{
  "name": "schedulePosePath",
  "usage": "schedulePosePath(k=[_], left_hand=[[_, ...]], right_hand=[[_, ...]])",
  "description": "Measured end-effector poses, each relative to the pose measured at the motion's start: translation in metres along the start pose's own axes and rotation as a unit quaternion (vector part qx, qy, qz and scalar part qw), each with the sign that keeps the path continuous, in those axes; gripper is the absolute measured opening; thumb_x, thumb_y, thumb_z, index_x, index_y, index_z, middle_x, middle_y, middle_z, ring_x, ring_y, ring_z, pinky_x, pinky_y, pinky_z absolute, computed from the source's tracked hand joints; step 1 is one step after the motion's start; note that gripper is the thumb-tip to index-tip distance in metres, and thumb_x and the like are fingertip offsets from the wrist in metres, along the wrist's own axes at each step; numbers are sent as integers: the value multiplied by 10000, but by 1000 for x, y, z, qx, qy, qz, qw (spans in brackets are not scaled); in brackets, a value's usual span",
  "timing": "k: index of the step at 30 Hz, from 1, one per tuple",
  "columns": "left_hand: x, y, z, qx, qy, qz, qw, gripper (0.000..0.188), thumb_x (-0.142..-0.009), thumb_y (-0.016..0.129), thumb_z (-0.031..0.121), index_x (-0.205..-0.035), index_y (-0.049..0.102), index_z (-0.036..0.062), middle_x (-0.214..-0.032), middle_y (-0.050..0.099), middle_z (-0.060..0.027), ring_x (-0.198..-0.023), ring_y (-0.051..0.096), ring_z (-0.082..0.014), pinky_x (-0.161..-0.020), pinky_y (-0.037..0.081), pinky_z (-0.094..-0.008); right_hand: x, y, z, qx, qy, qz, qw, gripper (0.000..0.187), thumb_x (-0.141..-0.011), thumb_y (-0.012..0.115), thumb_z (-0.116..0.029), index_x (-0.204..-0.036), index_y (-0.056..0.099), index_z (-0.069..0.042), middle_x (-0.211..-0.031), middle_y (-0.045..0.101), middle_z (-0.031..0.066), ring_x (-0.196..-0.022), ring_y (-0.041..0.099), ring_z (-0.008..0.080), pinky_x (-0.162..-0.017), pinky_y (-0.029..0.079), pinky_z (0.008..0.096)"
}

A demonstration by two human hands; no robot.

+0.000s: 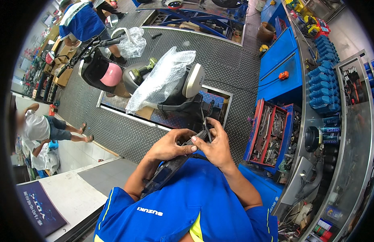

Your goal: The person assembles a motorcycle dashboard by removing a plastic panel from bubble wrap, cutting a cable tie with scissors, and fitting a digital meter into the housing.

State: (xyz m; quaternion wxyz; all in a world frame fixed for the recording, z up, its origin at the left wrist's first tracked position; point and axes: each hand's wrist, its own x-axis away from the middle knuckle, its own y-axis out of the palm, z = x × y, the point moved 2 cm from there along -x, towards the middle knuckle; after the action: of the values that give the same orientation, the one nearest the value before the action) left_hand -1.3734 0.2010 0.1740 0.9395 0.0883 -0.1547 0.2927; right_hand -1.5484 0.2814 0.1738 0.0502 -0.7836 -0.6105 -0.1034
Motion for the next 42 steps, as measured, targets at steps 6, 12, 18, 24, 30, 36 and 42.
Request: schedulePosePath(k=[6, 12, 18, 24, 30, 36, 42], left_hand=[[-1, -1, -3, 11, 2, -9, 1000, 570, -920, 835, 348, -1235, 659, -93, -1051, 739, -147, -979, 674, -183, -893, 544, -347], [2, -4, -1, 14, -9, -16, 1000, 551, -944, 809, 346, -1243, 661, -92, -1068, 742, -155, -974, 678, -186, -865, 549, -338], [1, -6, -1, 3, -4, -22, 1000, 557, -956, 796, 354, -1262, 658, -90, -1085, 745, -163, -969, 681, -189, -857, 551, -337], [1, -7, 3, 2, -12, -32, 999, 575, -953, 799, 352, -1287, 651, -93, -1126, 744, -183, -1019, 686, -211, -904, 547, -352], [-2, -7, 1, 0, -15, -43, 999, 595, -942, 813, 338, -1306, 642, -100, -1181, 735, -199, -1065, 682, -230, -938, 539, -365], [-6, -20, 3, 51, -18, -24, 998, 585, -924, 829, 303, -1282, 640, -120, -1142, 726, -187, -1031, 674, -228, -938, 535, -373], [2, -51, -18, 72, -14, 79, 994, 668, -880, 867, 343, -1296, 626, -120, -1145, 717, -185, -1049, 655, -225, -959, 513, -361]], right_hand=[[-4, 1, 1, -50, -23, -24, 998, 713, -903, 817, -78, -1469, 424, 106, -1017, 712, 139, -901, 692, 133, -784, 569, 266], [-6, 1, 1, -56, -7, -46, 997, 709, -906, 801, -54, -1481, 420, 108, -1051, 700, 142, -937, 689, 132, -806, 573, 267], [-8, 2, -3, -49, -24, -56, 997, 659, -909, 783, -38, -1462, 450, 94, -1057, 699, 131, -938, 689, 130, -808, 573, 266], [-10, 1, 0, -44, -48, -59, 996, 632, -906, 766, -8, -1457, 470, 78, -1103, 704, 130, -972, 685, 129, -854, 569, 272], [-10, 1, -7, -64, -41, -69, 995, 624, -909, 758, -4, -1459, 474, 79, -1134, 708, 136, -1022, 680, 135, -884, 561, 277], [-7, -11, 10, -11, -60, -1, 998, 655, -942, 756, -45, -1500, 448, 108, -1056, 697, 98, -910, 654, 101, -803, 553, 259], [24, -51, -67, 295, -258, 28, 919, 689, -841, 821, -45, -1469, 559, 64, -944, 705, 150, -796, 697, 193, -711, 558, 320]])
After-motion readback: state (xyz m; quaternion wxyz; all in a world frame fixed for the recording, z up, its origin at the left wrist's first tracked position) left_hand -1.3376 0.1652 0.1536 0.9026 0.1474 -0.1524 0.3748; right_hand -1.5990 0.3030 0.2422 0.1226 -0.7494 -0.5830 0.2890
